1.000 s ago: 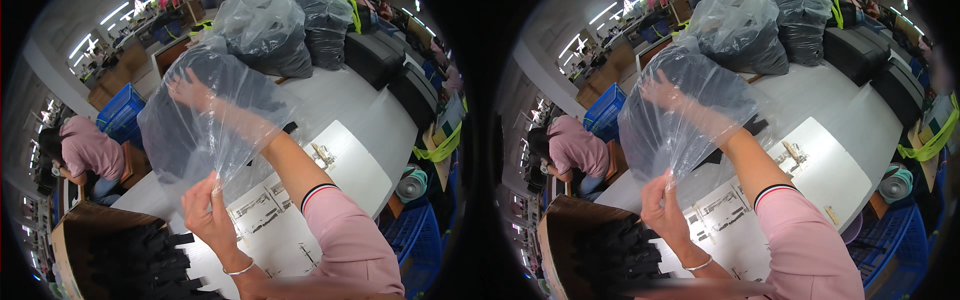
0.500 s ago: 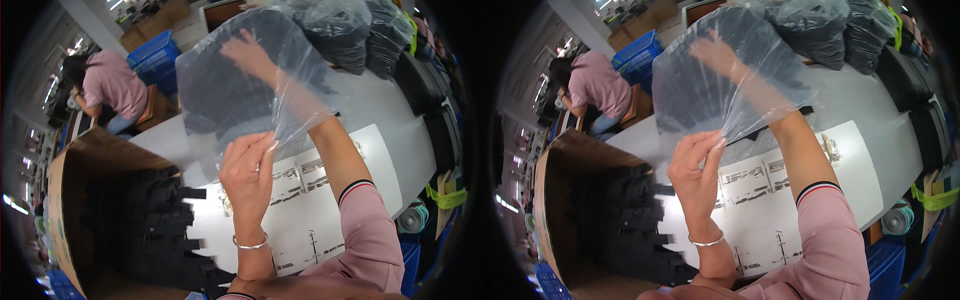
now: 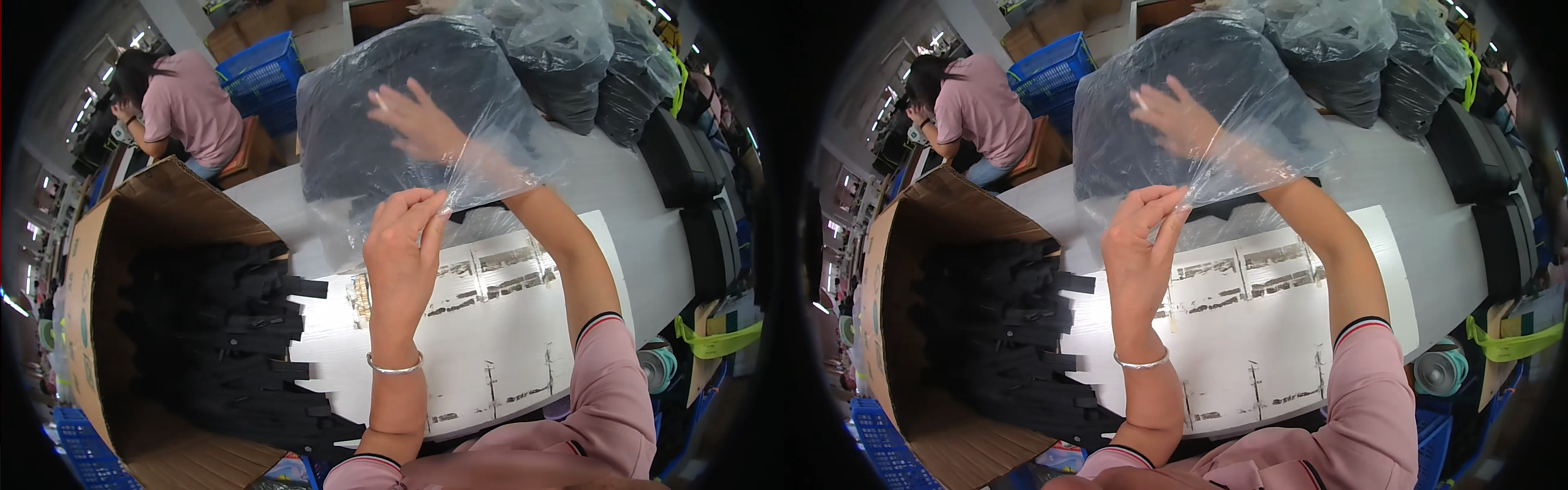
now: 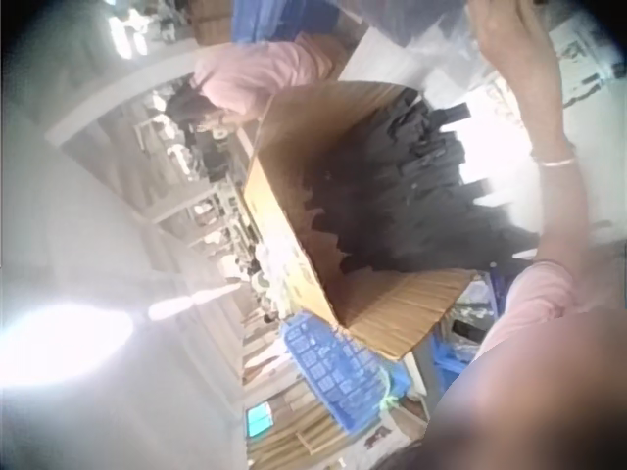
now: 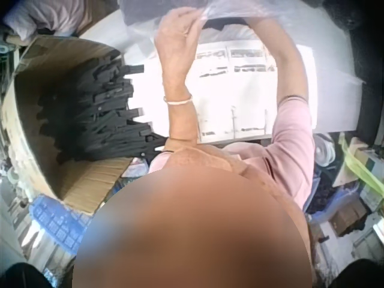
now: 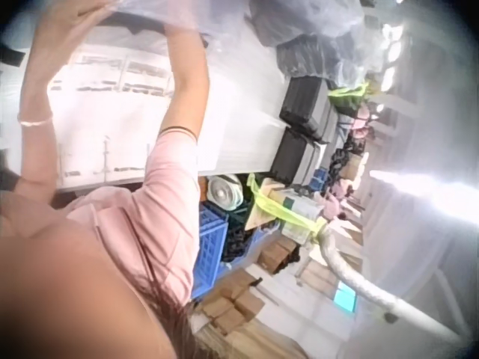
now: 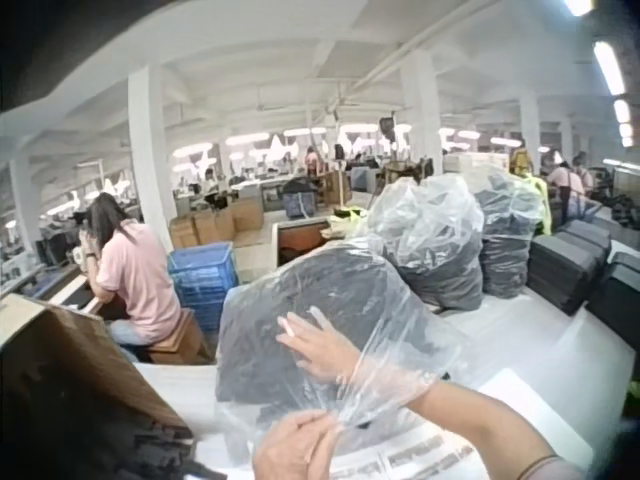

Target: Marking specific points on black straps using a template and a pen.

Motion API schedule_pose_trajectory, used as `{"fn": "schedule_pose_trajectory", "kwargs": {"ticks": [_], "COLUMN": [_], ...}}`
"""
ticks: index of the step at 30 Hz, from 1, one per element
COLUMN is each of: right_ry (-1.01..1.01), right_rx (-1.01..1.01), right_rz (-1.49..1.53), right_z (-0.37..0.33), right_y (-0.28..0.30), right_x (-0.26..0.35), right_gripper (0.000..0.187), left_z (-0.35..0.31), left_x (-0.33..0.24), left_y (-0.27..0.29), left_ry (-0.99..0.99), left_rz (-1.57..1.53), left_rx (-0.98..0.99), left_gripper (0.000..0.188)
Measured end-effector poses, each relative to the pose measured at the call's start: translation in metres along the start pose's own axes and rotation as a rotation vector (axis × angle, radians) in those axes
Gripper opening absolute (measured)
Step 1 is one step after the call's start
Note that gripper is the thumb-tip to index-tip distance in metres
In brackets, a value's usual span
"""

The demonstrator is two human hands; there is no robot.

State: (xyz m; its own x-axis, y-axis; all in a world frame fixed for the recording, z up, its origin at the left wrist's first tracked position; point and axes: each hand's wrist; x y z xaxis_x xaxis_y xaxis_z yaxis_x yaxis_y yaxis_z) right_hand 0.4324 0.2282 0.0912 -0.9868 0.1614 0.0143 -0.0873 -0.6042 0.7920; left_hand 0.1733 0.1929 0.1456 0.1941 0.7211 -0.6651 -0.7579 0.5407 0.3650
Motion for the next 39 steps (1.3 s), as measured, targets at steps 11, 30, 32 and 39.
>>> {"fn": "schedule_pose_trajectory", "kwargs": {"ticks": [11,30,32,39], "right_ry": [-0.565,-0.63,-0.648,-0.625], "right_rx": [0.43,0.357,0.34,0.313], "right_rz": [0.448,0.265,0.205,0.224], "right_z": [-0.163,-0.305,-0.309,-0.305], "right_y": [0.055,0.139,0.138,0.133], "right_x": [0.023,0.13,0.128,0.128], "right_gripper": [0.061,0.042,0.041,0.043], "left_z": [0.001,-0.001,-0.005,-0.056], "left_x": [0.003,-0.021,-0.035,-0.084], "left_y": [0.009,-0.001,-0.004,0.007], "left_ry": [-0.082,-0.302,-0.335,-0.384], "left_rz": [0.097,0.094,0.075,-0.041], "left_rx": [0.015,-0.114,-0.129,-0.111], "left_gripper": [0.018,0.026,0.028,0.025]}}
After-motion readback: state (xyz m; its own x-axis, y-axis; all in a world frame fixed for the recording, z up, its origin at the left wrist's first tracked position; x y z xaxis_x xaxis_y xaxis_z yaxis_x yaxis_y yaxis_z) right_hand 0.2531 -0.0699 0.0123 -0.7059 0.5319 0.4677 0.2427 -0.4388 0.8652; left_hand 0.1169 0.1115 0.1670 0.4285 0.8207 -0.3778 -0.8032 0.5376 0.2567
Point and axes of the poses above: each hand's wrist, its own z-axis towards the middle knuckle, its own y-axis out of the back of the hand, x = y × z, and after that the axes turned 14 degrees about -y, right-handed
